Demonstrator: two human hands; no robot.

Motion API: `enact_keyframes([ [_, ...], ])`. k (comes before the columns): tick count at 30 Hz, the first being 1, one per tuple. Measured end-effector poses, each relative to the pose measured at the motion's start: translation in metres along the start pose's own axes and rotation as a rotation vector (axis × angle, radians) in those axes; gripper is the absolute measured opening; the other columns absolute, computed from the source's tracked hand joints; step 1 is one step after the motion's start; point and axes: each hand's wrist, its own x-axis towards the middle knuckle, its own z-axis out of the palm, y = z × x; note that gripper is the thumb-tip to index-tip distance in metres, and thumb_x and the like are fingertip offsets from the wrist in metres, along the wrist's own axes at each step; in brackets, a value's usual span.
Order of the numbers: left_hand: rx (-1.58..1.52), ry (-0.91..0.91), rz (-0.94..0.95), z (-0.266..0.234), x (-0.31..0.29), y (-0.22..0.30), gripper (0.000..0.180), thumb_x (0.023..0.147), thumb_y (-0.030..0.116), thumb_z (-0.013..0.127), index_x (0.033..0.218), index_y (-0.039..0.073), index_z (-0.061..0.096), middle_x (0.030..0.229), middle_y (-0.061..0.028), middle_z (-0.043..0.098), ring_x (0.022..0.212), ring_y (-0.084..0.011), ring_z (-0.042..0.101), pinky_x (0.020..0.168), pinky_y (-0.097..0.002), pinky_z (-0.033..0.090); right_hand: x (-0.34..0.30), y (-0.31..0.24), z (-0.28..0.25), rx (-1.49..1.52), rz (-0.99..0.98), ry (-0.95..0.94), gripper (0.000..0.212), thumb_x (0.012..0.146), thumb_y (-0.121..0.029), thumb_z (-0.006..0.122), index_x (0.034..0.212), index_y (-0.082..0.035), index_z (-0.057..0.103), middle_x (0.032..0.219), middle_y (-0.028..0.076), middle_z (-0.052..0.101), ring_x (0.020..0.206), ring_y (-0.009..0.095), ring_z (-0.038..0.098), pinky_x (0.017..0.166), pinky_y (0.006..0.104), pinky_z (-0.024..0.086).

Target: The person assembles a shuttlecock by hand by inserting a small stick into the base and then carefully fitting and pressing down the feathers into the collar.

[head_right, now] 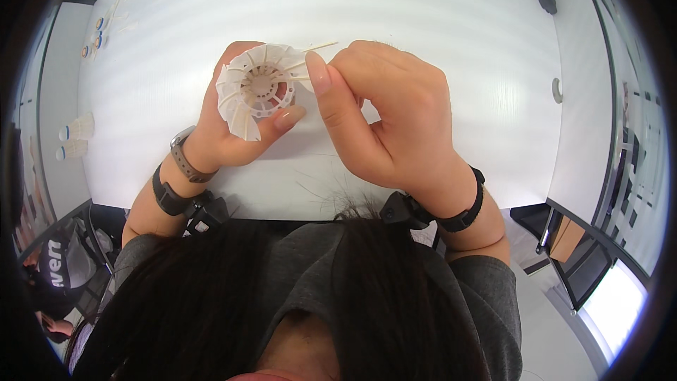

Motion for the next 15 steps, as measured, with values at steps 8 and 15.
enact_keyframes([
  [8,0.037,-0.005,-0.001,0.0004,0.0003,0.0001,0.048,0.079,0.022,0.078,0.116,0.004,0.051,0.093,-0.0059,0.062,0.083,-0.0134,0.06,0.074,-0.0272,0.049,-0.0001,-0.0006,-0.0008,0.009,0.0,-0.02,0.015,0.084,0.002,0.061,0.069,0.0,0.059,0.055,0.007,0.051,0.047,0.017,0.044,0.045,0.0278,0.033],
  [15,0.145,-0.154,0.047,-0.0073,0.0013,0.0009,0.055,0.084,0.015,0.073,0.124,0.001,0.039,0.104,-0.0058,0.055,0.09,-0.0103,0.054,0.076,-0.0271,0.048,0.0003,0.0005,-0.0002,0.02,0.003,-0.024,0.013,0.085,0.002,0.061,0.072,0.001,0.061,0.056,0.007,0.051,0.047,0.017,0.045,0.046,0.0278,0.034],
])
